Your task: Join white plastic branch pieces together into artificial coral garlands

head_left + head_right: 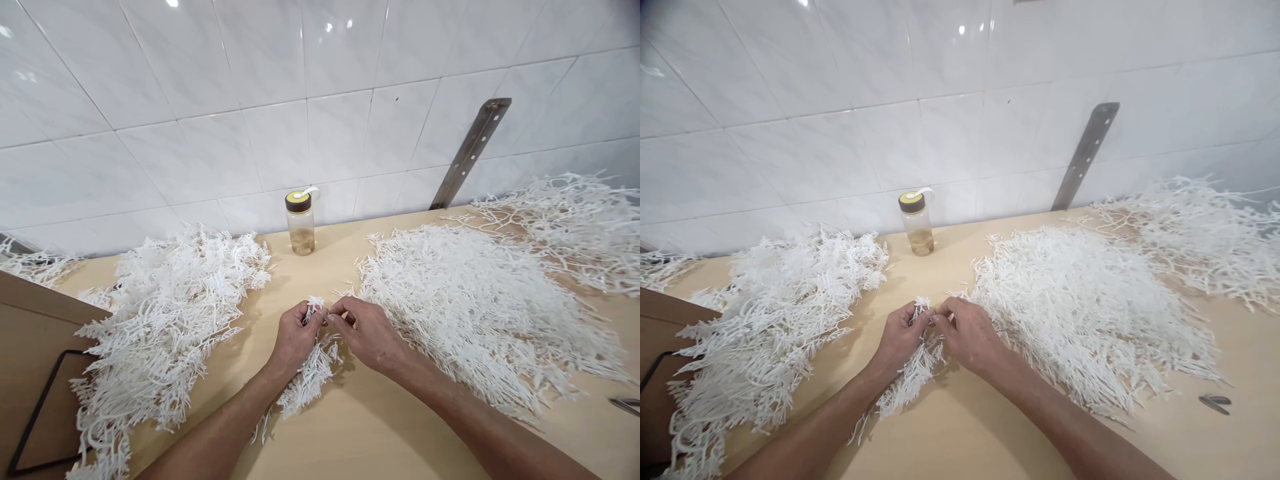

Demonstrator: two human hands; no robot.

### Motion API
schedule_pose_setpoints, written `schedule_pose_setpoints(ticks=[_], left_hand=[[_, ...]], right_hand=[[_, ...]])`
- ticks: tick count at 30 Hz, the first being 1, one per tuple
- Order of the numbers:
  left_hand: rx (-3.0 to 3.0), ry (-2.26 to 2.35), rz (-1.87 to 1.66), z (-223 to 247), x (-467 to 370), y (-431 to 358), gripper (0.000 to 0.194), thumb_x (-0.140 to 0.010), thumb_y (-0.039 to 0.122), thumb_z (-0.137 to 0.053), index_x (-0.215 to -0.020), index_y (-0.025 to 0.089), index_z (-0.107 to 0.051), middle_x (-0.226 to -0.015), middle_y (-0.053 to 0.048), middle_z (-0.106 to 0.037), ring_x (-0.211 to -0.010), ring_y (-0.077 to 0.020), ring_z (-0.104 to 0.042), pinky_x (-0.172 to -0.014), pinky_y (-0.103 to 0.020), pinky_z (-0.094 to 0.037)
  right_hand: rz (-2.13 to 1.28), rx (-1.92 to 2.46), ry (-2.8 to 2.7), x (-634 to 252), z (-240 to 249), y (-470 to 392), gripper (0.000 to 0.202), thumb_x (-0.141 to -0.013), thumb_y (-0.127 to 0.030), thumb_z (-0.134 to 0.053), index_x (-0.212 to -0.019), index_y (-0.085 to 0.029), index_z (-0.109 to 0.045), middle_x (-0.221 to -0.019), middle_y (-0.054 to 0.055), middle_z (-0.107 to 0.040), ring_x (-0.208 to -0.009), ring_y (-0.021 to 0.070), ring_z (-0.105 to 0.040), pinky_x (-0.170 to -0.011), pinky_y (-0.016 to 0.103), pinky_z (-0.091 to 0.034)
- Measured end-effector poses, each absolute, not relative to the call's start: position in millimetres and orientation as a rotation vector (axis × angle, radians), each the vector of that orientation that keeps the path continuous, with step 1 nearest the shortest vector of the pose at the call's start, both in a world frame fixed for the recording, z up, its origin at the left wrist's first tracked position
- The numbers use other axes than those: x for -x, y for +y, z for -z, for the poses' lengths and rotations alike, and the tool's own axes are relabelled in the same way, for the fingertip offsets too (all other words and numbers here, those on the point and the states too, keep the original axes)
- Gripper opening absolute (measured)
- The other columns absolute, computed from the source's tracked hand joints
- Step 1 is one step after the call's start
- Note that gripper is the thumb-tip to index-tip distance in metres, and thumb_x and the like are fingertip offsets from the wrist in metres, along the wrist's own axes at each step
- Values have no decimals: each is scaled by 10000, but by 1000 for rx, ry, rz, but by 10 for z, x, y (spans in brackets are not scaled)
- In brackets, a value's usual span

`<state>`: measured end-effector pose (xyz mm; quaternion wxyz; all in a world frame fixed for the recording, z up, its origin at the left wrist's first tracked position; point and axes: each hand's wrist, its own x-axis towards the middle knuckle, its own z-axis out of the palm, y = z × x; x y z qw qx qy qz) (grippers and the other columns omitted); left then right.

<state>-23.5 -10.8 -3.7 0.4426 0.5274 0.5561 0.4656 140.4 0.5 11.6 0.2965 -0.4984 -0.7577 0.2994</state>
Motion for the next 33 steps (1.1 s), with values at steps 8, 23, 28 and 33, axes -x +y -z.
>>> schedule_pose_setpoints(ticks=[8, 23, 28, 33], left_hand=[[-1303, 1392, -1098, 9, 232, -109, 339, -794, 468, -663, -689, 147, -655, -644, 0, -610, -626, -138, -512, -601, -239, -387], [-1056, 1397, -1074, 12, 270, -21, 354, -745, 474, -725, -712, 167, -552, -525, 68, -422, -450, -66, -346, -445, -193, -292], [-954, 1382, -1093, -14, 277, -6, 377, -705, 483, -769, -709, 165, -567, -479, 76, -424, -390, -53, -338, -391, -178, -257], [-900, 1356, -1139, 13, 257, -42, 380, -691, 488, -787, -759, 159, -607, -519, 61, -507, -385, -49, -386, -392, -171, -290]], right_hand=[[-746, 1286, -2039, -1419, -108, 31, 162, -909, -207, -514, -892, -197, -674, -822, 23, -712, -726, 158, -627, -659, 275, -445], [-534, 974, -2191, -1352, -51, -107, 194, -963, -151, -389, -861, -177, -552, -813, 39, -576, -697, 152, -515, -647, 280, -385], [-603, 971, -2052, -1365, -174, -165, 126, -926, -154, -470, -851, -179, -568, -776, 16, -590, -640, 124, -521, -608, 248, -399], [-449, 1296, -1882, -1531, -167, 44, 85, -837, -116, -544, -873, -177, -590, -761, 11, -617, -608, 134, -550, -588, 256, -413]])
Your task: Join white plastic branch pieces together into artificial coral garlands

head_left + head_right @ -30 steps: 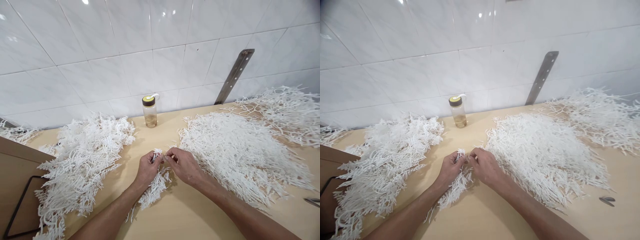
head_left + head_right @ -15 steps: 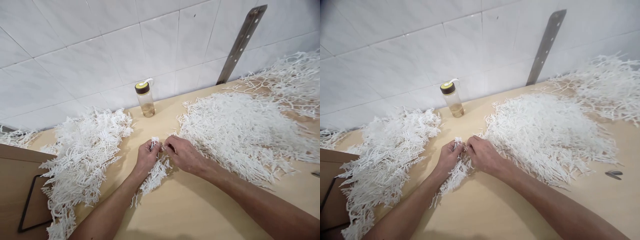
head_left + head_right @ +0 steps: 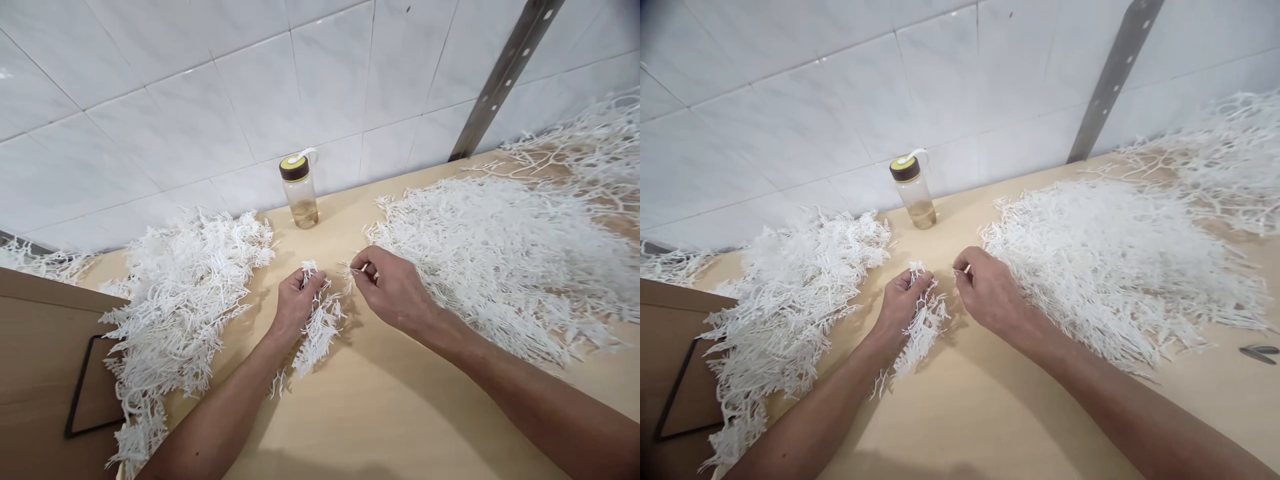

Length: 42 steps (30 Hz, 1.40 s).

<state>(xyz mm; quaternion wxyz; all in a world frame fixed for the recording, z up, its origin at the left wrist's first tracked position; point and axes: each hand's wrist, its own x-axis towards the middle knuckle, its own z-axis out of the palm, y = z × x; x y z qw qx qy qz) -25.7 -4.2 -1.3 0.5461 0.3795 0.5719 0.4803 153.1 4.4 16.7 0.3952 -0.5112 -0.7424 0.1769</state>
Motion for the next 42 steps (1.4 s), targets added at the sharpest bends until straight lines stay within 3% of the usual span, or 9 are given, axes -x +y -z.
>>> schedule_pose_setpoints(ticks=[4, 11, 15, 25, 29, 32, 42], left_hand=[[-930, 1346, -1118, 27, 267, -62, 381, -697, 490, -787, -801, 157, -633, -512, 63, -504, -375, -50, -375, -380, -175, -271], [-1006, 1353, -1111, 52, 286, -53, 361, -741, 496, -754, -767, 160, -625, -466, 79, -442, -384, -48, -363, -409, -173, -282], [-1041, 1302, -1091, 31, 267, -68, 379, -744, 516, -741, -773, 155, -627, -490, 74, -441, -409, -50, -365, -420, -176, -282], [-1064, 1317, -1080, 2, 252, -98, 410, -741, 534, -729, -703, 174, -538, -517, 81, -399, -432, -57, -334, -431, -186, -276], [-1247, 1318, -1134, 51, 251, -85, 369, -796, 493, -681, -689, 155, -578, -608, 26, -521, -561, -97, -444, -532, -205, -365], [-1384, 1384, -1159, 91, 239, -92, 373, -828, 483, -642, -668, 150, -589, -644, 0, -563, -643, -130, -492, -608, -223, -397], [-1311, 1371, -1148, 207, 203, -101, 443, -820, 572, -620, -652, 172, -533, -606, 14, -466, -615, -134, -423, -576, -239, -343]], right_hand=[[-298, 1352, -1949, -1590, -132, 121, 207, -852, -96, -518, -1032, -162, -595, -985, 76, -642, -704, 164, -597, -655, 299, -450], [-417, 1040, -2147, -1461, -117, -10, 162, -895, -106, -546, -1034, -170, -600, -1024, 77, -624, -762, 159, -623, -705, 304, -511], [-387, 1048, -2189, -1410, -35, -28, 145, -887, -94, -561, -1001, -169, -610, -979, 79, -614, -827, 185, -632, -723, 316, -526], [-375, 929, -2078, -1377, 42, -23, 123, -953, -138, -483, -944, -183, -597, -922, 71, -616, -761, 154, -616, -691, 289, -517], [-445, 880, -1991, -1360, 159, -7, 149, -973, -162, -459, -910, -194, -590, -854, 52, -606, -743, 152, -602, -677, 279, -497], [-498, 944, -1906, -1359, 270, 23, 148, -968, -215, -489, -862, -196, -590, -774, 29, -601, -662, 145, -569, -615, 273, -470], [-855, 1120, -1769, -1386, 486, 91, 315, -941, -456, -504, -754, -217, -590, -669, 19, -608, -591, 172, -569, -535, 284, -467]])
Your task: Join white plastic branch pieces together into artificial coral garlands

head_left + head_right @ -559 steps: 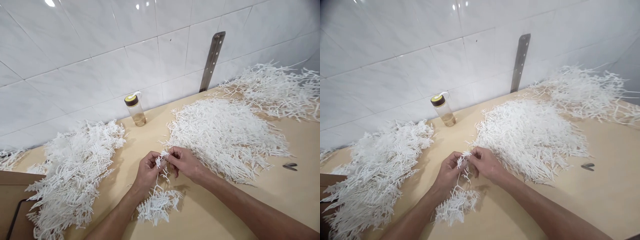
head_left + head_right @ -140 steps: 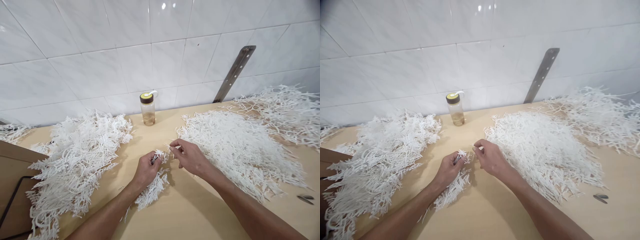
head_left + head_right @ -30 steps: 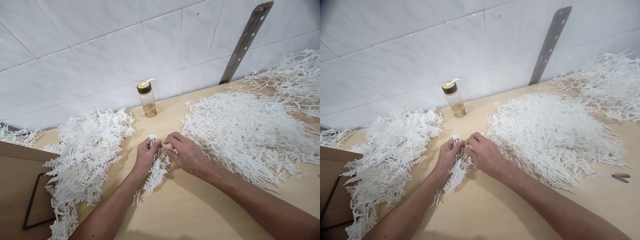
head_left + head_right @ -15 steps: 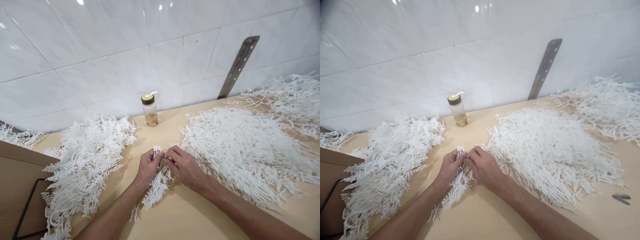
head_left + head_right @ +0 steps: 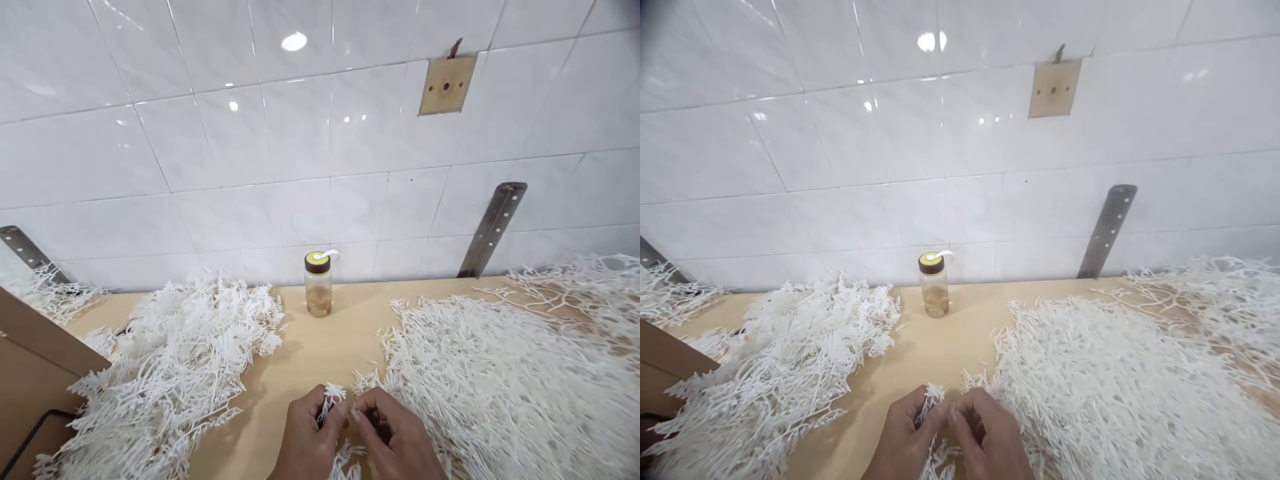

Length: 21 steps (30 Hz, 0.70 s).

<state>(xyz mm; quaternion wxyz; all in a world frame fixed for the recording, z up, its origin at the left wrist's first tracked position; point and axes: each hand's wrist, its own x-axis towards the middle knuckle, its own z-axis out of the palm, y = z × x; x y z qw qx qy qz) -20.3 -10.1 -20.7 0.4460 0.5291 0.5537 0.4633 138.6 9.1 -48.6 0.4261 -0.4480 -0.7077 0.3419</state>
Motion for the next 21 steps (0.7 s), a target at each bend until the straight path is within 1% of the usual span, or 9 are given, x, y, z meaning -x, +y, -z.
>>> schedule_pose_setpoints(ticks=[5, 9, 11, 14, 17, 19, 21], left_hand=[[-1271, 1356, -1248, 296, 191, -86, 458, -816, 596, -607, -658, 169, -554, -599, 9, -467, -596, -130, -412, -562, -239, -335], [-1205, 1382, -1267, 273, 260, -64, 435, -839, 589, -587, -699, 180, -537, -594, 26, -458, -544, -110, -403, -532, -218, -353], [-1239, 1402, -1179, 247, 303, -48, 402, -849, 561, -594, -732, 177, -568, -565, 40, -432, -510, -100, -377, -503, -206, -330], [-1296, 1443, -1117, 218, 324, -36, 383, -849, 531, -608, -721, 172, -578, -543, 51, -405, -490, -89, -349, -484, -195, -309], [-1331, 1493, -1104, 184, 295, -39, 398, -827, 534, -626, -677, 169, -573, -538, 47, -407, -496, -92, -366, -488, -196, -332], [-1349, 1524, -1102, 151, 267, -42, 401, -803, 538, -645, -659, 171, -573, -556, 35, -448, -522, -106, -414, -504, -200, -368], [-1344, 1563, -1139, 116, 243, -42, 394, -779, 540, -664, -659, 174, -580, -599, 14, -525, -575, -129, -483, -542, -208, -413]], right_hand=[[-881, 1105, -1637, -1351, 531, 83, 340, -921, -514, -501, -762, -220, -560, -659, 3, -559, -572, 162, -528, -529, 277, -442], [-1053, 1203, -1513, -1391, 481, 74, 302, -952, -489, -470, -806, -226, -496, -595, -44, -465, -467, 126, -457, -449, 247, -393], [-1092, 1241, -1498, -1412, 462, 86, 279, -953, -469, -479, -827, -221, -492, -620, -44, -473, -458, 114, -451, -438, 238, -392], [-1071, 1241, -1493, -1414, 453, 110, 213, -943, -404, -511, -872, -204, -525, -690, -20, -527, -500, 108, -465, -468, 233, -413], [-1019, 1242, -1443, -1397, 415, 111, 150, -940, -331, -513, -884, -196, -546, -634, -38, -498, -516, 109, -472, -491, 227, -412], [-898, 1206, -1478, -1396, 349, 92, 92, -923, -264, -517, -892, -190, -562, -665, -25, -524, -563, 113, -494, -517, 227, -415], [-741, 1112, -1593, -1410, 257, 70, 58, -892, -191, -521, -912, -187, -575, -760, 6, -565, -645, 124, -527, -582, 241, -442]])
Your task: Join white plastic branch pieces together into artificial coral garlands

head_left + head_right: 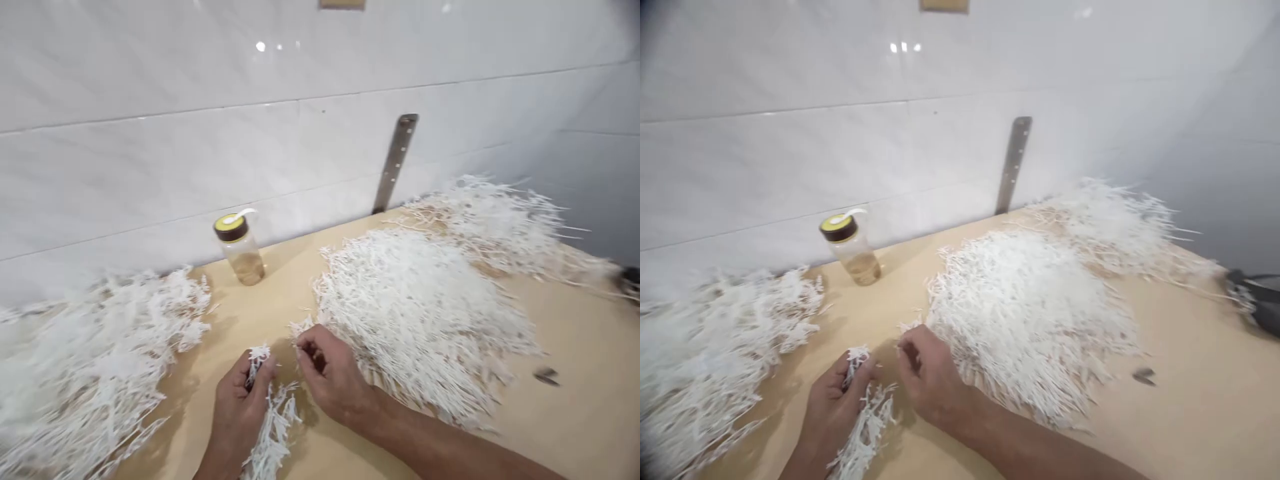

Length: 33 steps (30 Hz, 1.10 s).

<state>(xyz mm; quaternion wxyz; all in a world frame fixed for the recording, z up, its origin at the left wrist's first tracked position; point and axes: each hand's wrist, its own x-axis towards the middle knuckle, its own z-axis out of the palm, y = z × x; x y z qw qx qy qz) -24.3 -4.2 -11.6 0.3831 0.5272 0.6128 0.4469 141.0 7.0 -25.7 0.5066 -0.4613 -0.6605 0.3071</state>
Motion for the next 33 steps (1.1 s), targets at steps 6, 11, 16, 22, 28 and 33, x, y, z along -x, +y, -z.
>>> schedule_pose_setpoints(ticks=[6, 11, 16, 22, 28, 33], left_hand=[[-1221, 1703, -1034, 70, 221, -42, 468, -686, 646, -701, -734, 187, -624, -547, 23, -554, -519, -143, -495, -482, -222, -412], [-1219, 1742, -1021, 66, 197, -54, 546, -632, 715, -702, -739, 182, -643, -571, 18, -579, -527, -148, -519, -480, -226, -420], [-1279, 1726, -1061, 17, 154, -44, 523, -660, 696, -692, -747, 182, -654, -631, -12, -648, -627, -194, -608, -549, -237, -478], [-1230, 1773, -1000, -146, 82, -89, 491, -750, 664, -611, -893, 202, -700, -694, -8, -684, -624, -202, -623, -514, -251, -500], [-1316, 1751, -1017, -93, 156, -40, 428, -779, 599, -609, -880, 199, -723, -738, -16, -715, -771, -230, -665, -614, -252, -534], [-1389, 1637, -1021, 43, 274, 18, 438, -729, 593, -671, -843, 174, -727, -779, -37, -715, -847, -244, -658, -676, -252, -529]], right_hand=[[-362, 1102, -1696, -1550, 61, 120, 265, -831, -38, -459, -984, -194, -608, -920, 66, -556, -787, 157, -567, -684, 276, -496], [-299, 1129, -1614, -1663, -6, 223, 345, -794, 18, -421, -1015, -181, -598, -1001, 96, -564, -879, 176, -581, -755, 303, -512], [-465, 1031, -1661, -1575, 9, 140, 176, -859, -114, -478, -1002, -183, -555, -849, 46, -589, -682, 138, -545, -614, 255, -472], [-589, 1025, -1715, -1410, 116, 35, 165, -860, -190, -510, -1006, -188, -585, -822, 27, -649, -658, 121, -575, -621, 221, -482], [-603, 1044, -1707, -1386, 152, 49, 166, -827, -159, -525, -978, -198, -583, -835, 17, -662, -682, 124, -587, -659, 225, -487], [-665, 1051, -1626, -1360, 193, 67, 128, -834, -153, -529, -940, -182, -594, -709, -15, -604, -578, 108, -522, -585, 218, -443]])
